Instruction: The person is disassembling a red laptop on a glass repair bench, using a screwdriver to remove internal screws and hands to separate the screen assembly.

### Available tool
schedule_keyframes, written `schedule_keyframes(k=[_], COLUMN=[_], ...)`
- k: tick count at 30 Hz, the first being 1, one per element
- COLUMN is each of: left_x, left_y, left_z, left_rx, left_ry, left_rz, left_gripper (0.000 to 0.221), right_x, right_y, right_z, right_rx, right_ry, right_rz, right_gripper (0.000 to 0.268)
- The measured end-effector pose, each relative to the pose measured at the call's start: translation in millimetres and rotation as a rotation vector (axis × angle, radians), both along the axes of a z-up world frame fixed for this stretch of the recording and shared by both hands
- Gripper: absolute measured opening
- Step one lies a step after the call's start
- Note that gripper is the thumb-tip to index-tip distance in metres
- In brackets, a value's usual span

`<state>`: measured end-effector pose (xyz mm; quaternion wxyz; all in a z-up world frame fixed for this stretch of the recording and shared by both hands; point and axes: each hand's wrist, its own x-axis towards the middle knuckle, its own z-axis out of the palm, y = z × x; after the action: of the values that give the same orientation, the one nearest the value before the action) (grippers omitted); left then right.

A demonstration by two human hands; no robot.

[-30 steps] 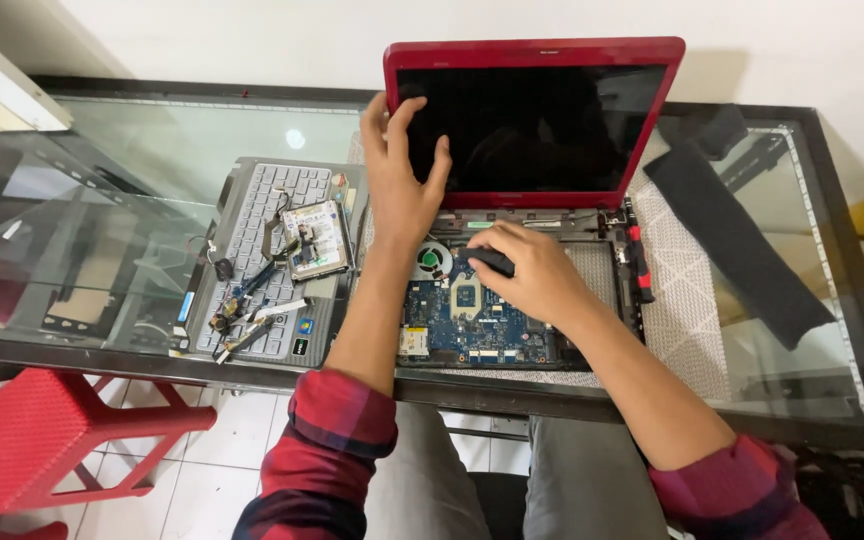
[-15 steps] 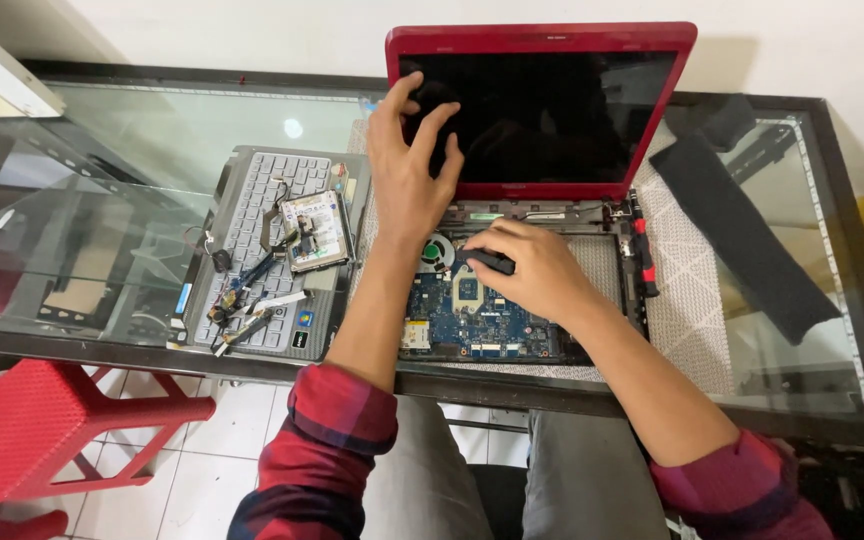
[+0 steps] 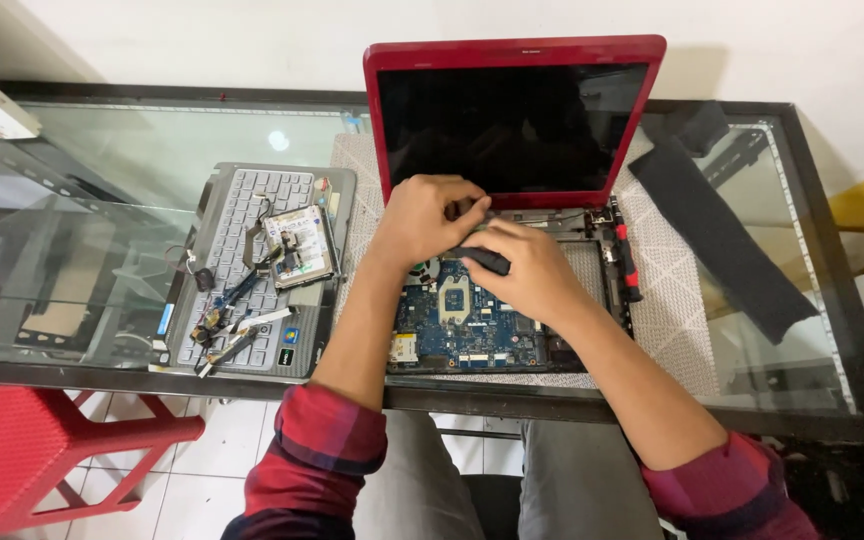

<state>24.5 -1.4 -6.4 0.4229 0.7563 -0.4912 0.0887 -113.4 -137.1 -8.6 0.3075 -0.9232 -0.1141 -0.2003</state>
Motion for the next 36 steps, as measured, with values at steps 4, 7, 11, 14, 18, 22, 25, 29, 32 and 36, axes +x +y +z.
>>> schedule_keyframes(k=[4,7,11,14,18,22,25,29,32,36], left_x=[-1.5,-1.2,-0.1,0.4,0.8,0.4,-0.7,1.3,4.3,3.1], left_y=[0.7,2.4,1.6,2.1,1.7,1.8,2.6,1.3,1.3,-1.1], left_z=[1.6,1.3,2.6,2.6,0.9,1.5,4.0,1.7,-2.4,-1.1], left_rx=[0.025,0.014,-0.005,-0.012,-0.01,0.012,0.019,0.008,0.076,0.109], left_ry=[0.036,0.059,0.077,0.094,0.102,0.118,0.13,0.155,0.131,0.066], left_rz=[0.0,-0.014,-0.025,-0.026,-0.025,-0.015,-0.03,-0.107,-0.113,-0.118], left_gripper=[0.016,0.015,0.015,0.015,0.016,0.013,0.011,0.009,0.011,0.011], right_x=[-2.8,-3.1,-4.6,-3.4,-3.3,-2.9,-3.5,-6.0,-10.4,-14.0], right_y=[4.6,6.8,7.1,5.2,5.0,3.1,3.5,6.1,6.0,10.1], right_z=[8.0,7.2,10.2,4.4,6.4,2.4,1.2,5.7,12.2,11.8], right_rx=[0.009,0.032,0.028,0.018,0.032,0.033,0.023,-0.037,-0.054,-0.036], right_ry=[0.02,0.068,0.106,0.112,0.137,0.116,0.111,0.079,0.132,0.096], right_rz=[0.023,0.041,0.039,0.031,0.036,0.039,0.058,0.107,0.138,0.19], right_gripper=[0.012,0.016,0.021,0.02,0.019,0.019,0.019,0.02,0.017,0.012])
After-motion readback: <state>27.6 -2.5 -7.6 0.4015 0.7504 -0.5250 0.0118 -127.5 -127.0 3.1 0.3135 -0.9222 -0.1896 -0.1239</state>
